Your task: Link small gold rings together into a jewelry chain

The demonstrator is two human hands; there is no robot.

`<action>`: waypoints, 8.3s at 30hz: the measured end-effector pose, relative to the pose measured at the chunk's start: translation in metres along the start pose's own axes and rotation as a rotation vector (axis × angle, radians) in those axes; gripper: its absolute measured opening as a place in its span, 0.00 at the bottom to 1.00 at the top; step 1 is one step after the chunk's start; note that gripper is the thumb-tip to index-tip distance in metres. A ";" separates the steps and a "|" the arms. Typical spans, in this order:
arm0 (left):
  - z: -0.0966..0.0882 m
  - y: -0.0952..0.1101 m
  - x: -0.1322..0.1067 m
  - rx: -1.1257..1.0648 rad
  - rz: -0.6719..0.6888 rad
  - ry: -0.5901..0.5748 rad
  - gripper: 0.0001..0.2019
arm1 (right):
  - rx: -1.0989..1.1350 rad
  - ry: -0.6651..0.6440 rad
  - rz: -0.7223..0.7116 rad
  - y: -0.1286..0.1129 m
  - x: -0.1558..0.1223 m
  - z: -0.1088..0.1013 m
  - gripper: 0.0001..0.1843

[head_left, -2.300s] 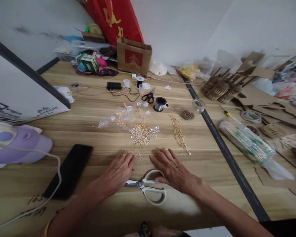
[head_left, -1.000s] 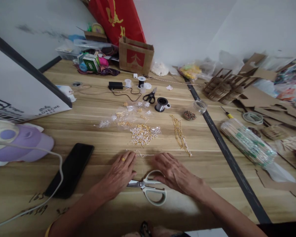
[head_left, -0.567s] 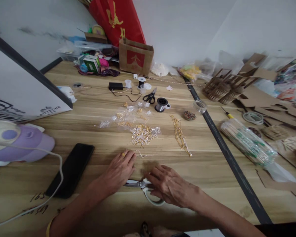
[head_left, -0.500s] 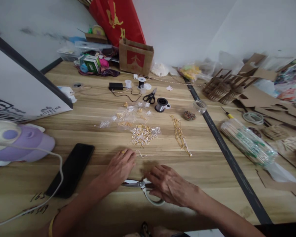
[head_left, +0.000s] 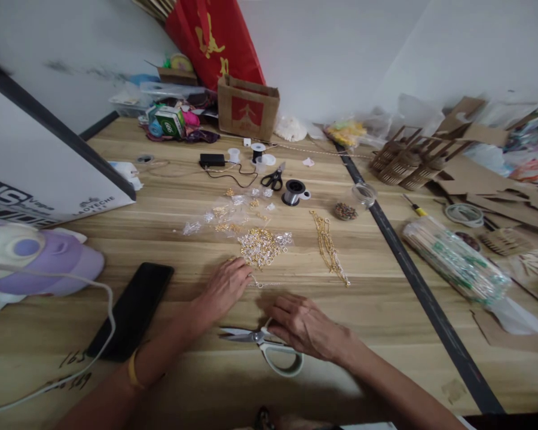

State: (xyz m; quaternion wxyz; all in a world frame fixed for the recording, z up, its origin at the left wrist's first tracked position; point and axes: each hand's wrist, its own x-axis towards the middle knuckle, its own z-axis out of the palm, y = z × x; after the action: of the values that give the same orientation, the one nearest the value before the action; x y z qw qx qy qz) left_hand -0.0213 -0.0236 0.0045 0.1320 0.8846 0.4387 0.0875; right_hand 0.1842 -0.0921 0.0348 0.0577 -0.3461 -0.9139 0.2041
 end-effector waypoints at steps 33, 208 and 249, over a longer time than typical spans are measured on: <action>0.008 -0.025 0.021 -0.370 -0.193 0.264 0.07 | 0.071 0.127 0.223 0.046 0.000 -0.015 0.10; 0.017 -0.023 0.047 -0.160 -0.038 0.277 0.07 | 0.340 0.565 0.326 0.091 0.031 0.023 0.10; 0.021 -0.044 0.051 -1.007 -0.383 0.371 0.12 | 0.337 0.550 0.301 0.091 0.031 0.022 0.10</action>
State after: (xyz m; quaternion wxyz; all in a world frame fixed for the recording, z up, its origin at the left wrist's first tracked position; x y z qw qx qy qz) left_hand -0.0182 0.0393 -0.0275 0.4718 0.5868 0.5113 0.4143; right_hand 0.2114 -0.0175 -0.0235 0.3273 -0.5046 -0.7563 0.2574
